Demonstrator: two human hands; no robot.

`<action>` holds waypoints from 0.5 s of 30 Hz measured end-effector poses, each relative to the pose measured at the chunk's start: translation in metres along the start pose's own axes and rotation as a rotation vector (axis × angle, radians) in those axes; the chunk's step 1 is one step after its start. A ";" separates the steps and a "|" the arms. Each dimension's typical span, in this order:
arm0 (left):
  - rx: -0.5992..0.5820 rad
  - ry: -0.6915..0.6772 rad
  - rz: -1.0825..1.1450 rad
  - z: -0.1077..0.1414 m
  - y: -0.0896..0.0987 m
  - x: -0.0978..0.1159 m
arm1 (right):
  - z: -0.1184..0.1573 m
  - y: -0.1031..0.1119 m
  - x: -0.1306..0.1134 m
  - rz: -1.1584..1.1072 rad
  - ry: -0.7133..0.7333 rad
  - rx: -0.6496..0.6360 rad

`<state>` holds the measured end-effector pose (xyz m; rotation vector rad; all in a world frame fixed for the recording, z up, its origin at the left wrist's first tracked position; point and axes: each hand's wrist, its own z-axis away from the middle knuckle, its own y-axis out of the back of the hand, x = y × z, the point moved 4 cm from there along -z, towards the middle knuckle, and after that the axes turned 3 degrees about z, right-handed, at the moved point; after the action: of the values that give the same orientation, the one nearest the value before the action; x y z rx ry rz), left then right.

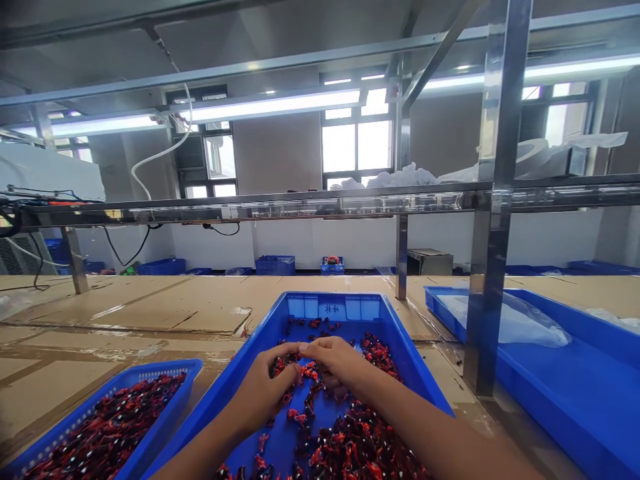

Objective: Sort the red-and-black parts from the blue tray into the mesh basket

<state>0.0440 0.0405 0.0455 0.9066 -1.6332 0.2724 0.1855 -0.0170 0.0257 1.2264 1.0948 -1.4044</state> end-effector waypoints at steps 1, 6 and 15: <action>-0.014 0.000 0.004 0.000 0.000 0.001 | 0.001 -0.004 -0.001 0.037 0.032 -0.019; -0.046 0.025 0.049 0.001 -0.002 0.003 | 0.004 -0.011 -0.009 0.172 0.192 -0.072; 0.011 0.171 0.324 -0.002 -0.002 -0.007 | 0.006 -0.009 -0.009 -0.242 0.110 -0.216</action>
<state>0.0473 0.0433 0.0388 0.6061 -1.6148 0.5673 0.1759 -0.0203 0.0361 1.0517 1.4714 -1.3667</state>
